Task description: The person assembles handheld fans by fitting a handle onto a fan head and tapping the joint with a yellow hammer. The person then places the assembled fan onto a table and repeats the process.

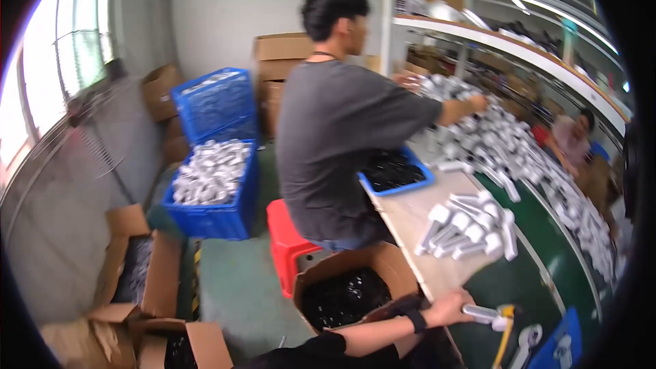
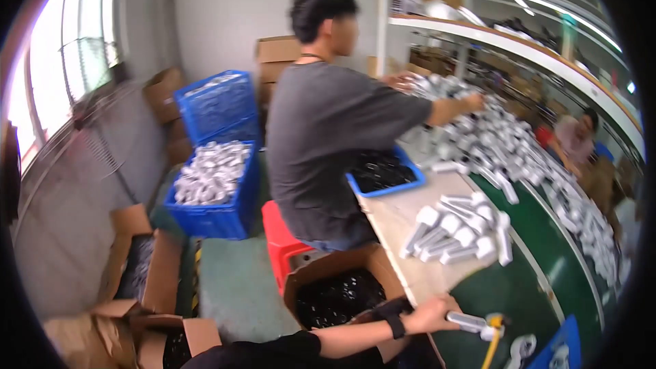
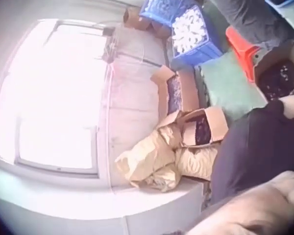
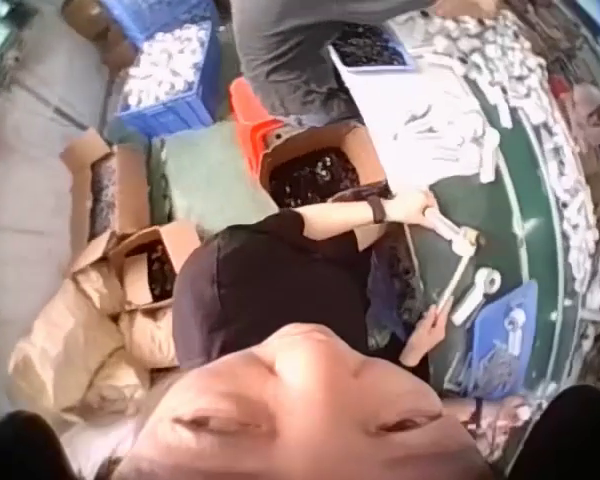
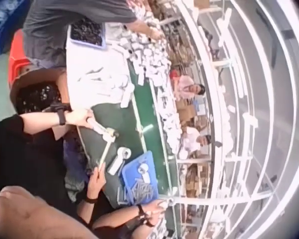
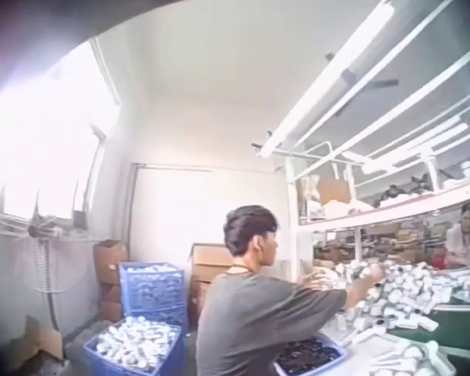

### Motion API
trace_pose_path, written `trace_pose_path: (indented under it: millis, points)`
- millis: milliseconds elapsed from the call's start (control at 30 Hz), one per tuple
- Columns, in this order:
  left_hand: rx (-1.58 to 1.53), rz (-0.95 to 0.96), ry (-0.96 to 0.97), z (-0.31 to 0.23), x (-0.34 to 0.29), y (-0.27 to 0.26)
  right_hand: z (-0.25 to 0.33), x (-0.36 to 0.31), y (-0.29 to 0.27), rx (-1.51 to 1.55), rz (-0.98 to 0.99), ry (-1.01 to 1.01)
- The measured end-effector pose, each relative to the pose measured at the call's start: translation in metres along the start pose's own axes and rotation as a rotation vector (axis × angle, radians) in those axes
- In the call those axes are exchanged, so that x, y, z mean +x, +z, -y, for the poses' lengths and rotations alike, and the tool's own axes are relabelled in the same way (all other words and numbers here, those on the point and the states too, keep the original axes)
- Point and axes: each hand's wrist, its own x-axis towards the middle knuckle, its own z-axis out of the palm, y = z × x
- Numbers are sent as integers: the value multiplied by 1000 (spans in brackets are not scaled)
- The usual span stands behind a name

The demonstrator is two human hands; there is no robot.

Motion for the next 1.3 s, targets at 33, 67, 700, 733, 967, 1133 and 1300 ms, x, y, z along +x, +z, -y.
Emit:
trace_pose_path:
  millis: [33, 67, 700, 733, 967, 1133, 1300]
  points:
    - [10, -11, 1, -5, -2, 0, -6, -5, -6, 6, -35, 140]
    - [13, -27, -14, -6, -3, 4, 16, -5, -5, -2, 17, 42]
    - [92, -36, 90, 9, 13, 7, 72, 12, 6, -248, 317, -172]
    - [74, -50, 88, 14, 14, 9, 57, 13, 10, -182, 304, -244]
    - [16, -18, 44, 14, 11, 16, 64, -2, 3, -184, 319, -335]
    - [105, -166, 128, -12, 5, 19, 54, -9, -10, -63, 314, 94]
    - [97, -290, 193, -16, -10, -37, 39, -20, 6, 243, 110, 25]
